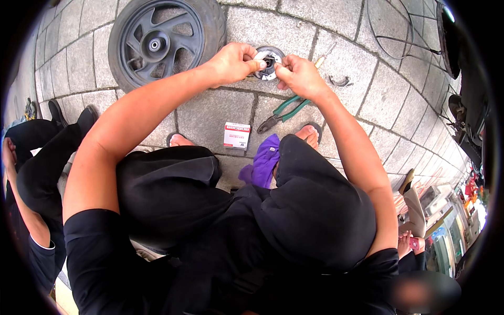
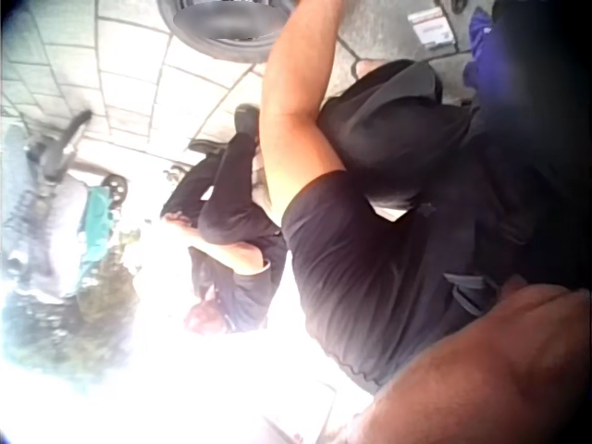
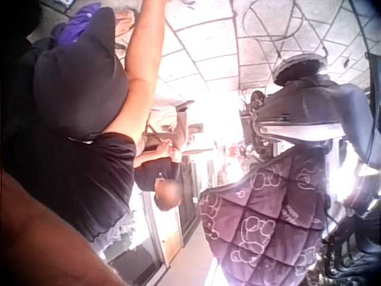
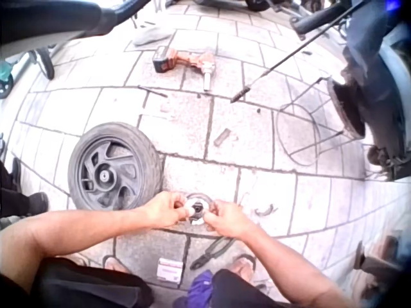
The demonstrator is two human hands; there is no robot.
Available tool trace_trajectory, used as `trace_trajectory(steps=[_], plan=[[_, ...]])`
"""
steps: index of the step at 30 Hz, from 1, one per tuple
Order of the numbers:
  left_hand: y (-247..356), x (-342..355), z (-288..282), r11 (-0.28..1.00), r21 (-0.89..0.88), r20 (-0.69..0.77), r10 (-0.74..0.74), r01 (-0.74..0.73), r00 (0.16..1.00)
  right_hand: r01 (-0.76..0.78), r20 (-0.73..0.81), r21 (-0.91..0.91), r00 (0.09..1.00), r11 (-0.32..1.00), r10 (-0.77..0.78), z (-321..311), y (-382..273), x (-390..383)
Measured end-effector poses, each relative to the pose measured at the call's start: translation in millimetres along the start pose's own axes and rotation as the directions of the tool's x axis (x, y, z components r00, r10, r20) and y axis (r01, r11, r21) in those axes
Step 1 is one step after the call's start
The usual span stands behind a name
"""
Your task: The person sits on the ground and disassembles a scooter brake assembly, removing the brake shoes and spring. They then use pliers to adjust the spring and reassemble the brake components.
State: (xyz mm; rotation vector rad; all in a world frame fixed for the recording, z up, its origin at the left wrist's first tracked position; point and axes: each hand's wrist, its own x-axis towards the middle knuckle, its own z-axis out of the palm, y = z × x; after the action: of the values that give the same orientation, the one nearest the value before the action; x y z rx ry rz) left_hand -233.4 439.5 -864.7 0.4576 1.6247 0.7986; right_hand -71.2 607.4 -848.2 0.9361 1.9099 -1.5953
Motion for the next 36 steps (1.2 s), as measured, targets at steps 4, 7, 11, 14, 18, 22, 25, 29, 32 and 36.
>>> trace_trajectory(steps=[4,7,11,14,18,22,25,29,32,36], plan=[[8.7,-3.4,0.1,1.0,0.026,0.001,-0.003,0.003,1.0,-0.065,0.021,0.19,0.998,0.98,0.062,3.8,11.0,11.5],[6.2,-4.8,1.2,1.0,0.023,-0.021,0.012,-0.012,1.0,-0.125,0.097,0.295,0.99,0.947,0.101,0.6,1.6,10.8],[10.8,-4.9,-0.4,1.0,0.03,-0.016,0.0,0.001,1.0,-0.079,0.12,0.306,0.992,0.949,0.044,-8.4,1.3,10.3],[6.3,-3.8,-1.1,1.0,-0.01,-0.004,-0.002,0.002,1.0,-0.024,0.122,0.215,0.993,0.976,-0.003,-9.0,-5.0,7.7],[2.9,-4.1,-1.4,0.999,-0.046,-0.006,0.002,-0.003,1.0,-0.004,0.1,0.115,0.995,0.993,-0.007,-7.6,-7.1,10.6],[4.2,-7.2,-0.2,0.999,-0.048,-0.014,-0.007,0.007,1.0,-0.034,0.083,0.001,0.996,0.999,0.034,-8.3,-19.9,7.2],[1.4,-7.5,2.3,0.999,-0.049,-0.027,-0.004,0.003,1.0,0.081,0.039,-0.283,0.997,0.956,-0.073,-7.5,-16.3,7.7],[-1.2,-4.5,3.2,0.999,-0.045,-0.031,0.003,-0.005,1.0,0.075,0.034,-0.215,0.997,0.974,-0.069,-7.5,-12.5,10.5],[-0.7,-2.9,2.0,0.999,-0.039,-0.015,-0.007,0.006,1.0,0.077,0.05,-0.195,0.996,0.978,-0.069,-9.3,-17.1,9.2],[-1.1,-5.4,1.1,0.999,-0.033,0.011,-0.004,0.005,1.0,0.131,0.052,-0.131,0.991,0.983,-0.125,-10.6,-3.7,9.8]])
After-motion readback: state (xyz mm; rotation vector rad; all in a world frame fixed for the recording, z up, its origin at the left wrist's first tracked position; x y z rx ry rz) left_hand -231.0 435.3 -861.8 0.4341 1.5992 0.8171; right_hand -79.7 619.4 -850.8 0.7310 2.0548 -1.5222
